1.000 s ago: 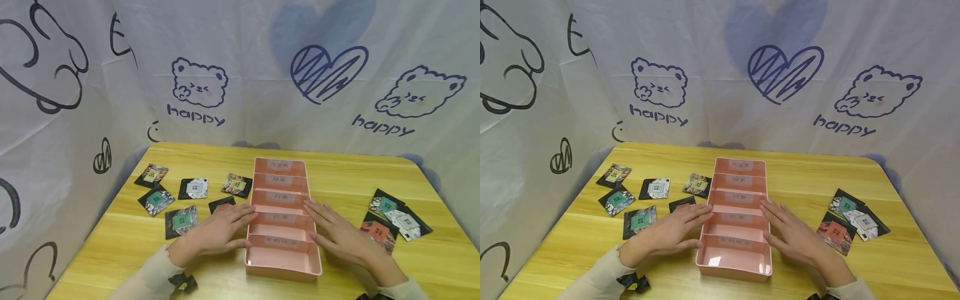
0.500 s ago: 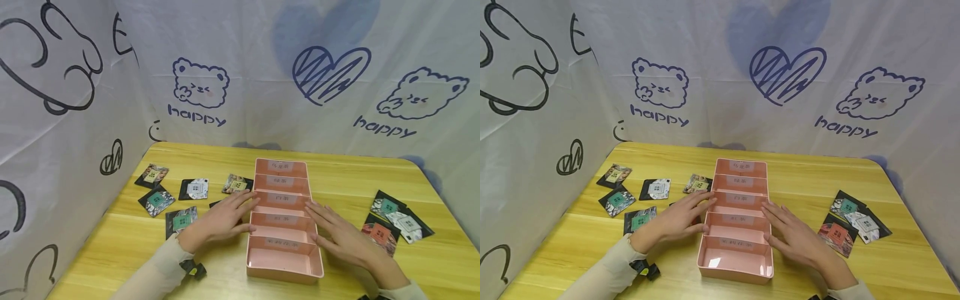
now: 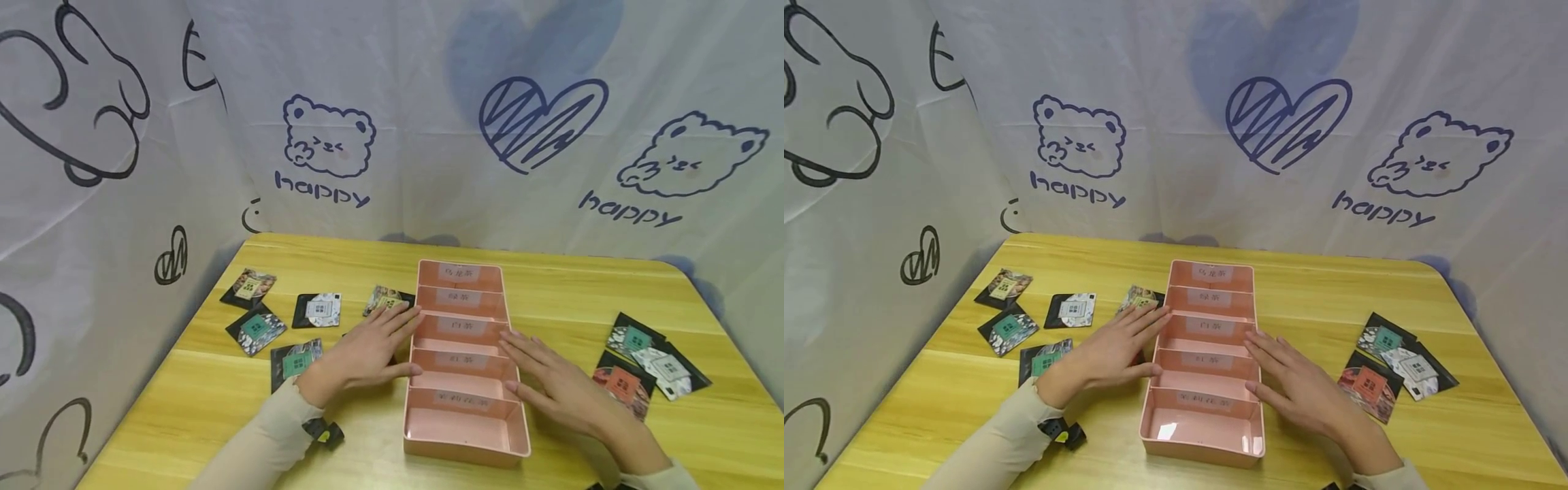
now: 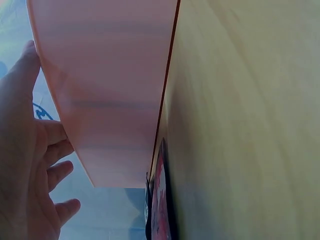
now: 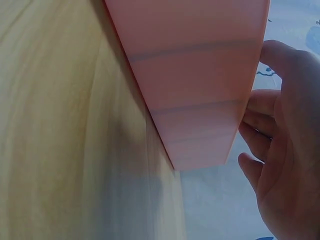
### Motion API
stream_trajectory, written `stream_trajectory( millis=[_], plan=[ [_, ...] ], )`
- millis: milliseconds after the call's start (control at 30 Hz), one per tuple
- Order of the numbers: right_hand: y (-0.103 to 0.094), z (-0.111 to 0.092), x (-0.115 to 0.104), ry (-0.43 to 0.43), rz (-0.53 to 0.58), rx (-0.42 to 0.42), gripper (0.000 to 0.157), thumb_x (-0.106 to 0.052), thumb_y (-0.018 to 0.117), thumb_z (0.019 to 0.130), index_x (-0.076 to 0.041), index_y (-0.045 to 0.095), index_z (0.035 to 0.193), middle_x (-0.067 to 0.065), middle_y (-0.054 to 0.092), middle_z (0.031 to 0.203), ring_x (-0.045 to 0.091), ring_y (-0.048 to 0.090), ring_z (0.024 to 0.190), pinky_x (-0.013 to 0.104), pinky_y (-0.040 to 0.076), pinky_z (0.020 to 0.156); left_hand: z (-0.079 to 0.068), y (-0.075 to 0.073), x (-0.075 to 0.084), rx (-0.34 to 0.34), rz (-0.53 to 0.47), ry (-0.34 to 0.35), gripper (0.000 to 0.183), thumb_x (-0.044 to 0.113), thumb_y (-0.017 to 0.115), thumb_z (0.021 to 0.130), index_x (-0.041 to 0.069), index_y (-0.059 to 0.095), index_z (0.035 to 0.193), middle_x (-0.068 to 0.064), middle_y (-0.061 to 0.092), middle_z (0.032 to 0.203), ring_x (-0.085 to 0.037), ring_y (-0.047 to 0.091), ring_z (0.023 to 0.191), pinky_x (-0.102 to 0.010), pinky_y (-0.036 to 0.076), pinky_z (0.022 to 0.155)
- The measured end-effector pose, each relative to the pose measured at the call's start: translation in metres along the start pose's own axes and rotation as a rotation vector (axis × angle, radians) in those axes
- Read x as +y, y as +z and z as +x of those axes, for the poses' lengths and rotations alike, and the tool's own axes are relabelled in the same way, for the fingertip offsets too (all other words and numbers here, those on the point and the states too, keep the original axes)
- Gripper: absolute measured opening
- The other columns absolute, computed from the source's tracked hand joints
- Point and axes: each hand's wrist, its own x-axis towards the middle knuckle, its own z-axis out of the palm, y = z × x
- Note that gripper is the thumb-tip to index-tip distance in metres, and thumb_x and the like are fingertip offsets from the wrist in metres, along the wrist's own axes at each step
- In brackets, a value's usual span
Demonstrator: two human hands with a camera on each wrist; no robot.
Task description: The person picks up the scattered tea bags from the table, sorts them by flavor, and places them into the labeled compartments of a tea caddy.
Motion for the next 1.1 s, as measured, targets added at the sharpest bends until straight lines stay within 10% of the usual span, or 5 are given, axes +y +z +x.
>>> stream_trajectory(
  millis=[267, 1100],
  plan=[
    [0.002, -0.001, 0.001, 0.003, -0.007, 0.016, 0.063, -0.038, 0.058, 0.099, -0.018, 0.035, 0.154, -0.001, 0.028, 0.159, 0.031, 0.032, 0.141, 0.055, 0.04, 0.103, 0.0, 0.001, 0.0, 0.002, 0.039, 0.012, 0.089, 0.072, 0.017, 0.095, 0.009, 0.012, 0.158, -0.01, 0.015, 0.162, -0.022, 0.005, 0.149, -0.044, 0.009, 0.119],
    [-0.015, -0.02, 0.021, 0.113, -0.043, 0.095, 0.062, -0.037, 0.064, 0.095, -0.022, 0.041, 0.151, 0.014, 0.049, 0.143, 0.038, 0.046, 0.128, 0.06, 0.042, 0.097, 0.0, 0.0, 0.001, -0.021, 0.047, 0.018, 0.09, 0.072, 0.015, 0.095, 0.007, 0.01, 0.157, -0.011, 0.014, 0.162, -0.022, 0.005, 0.149, -0.046, 0.01, 0.12]
  ],
)
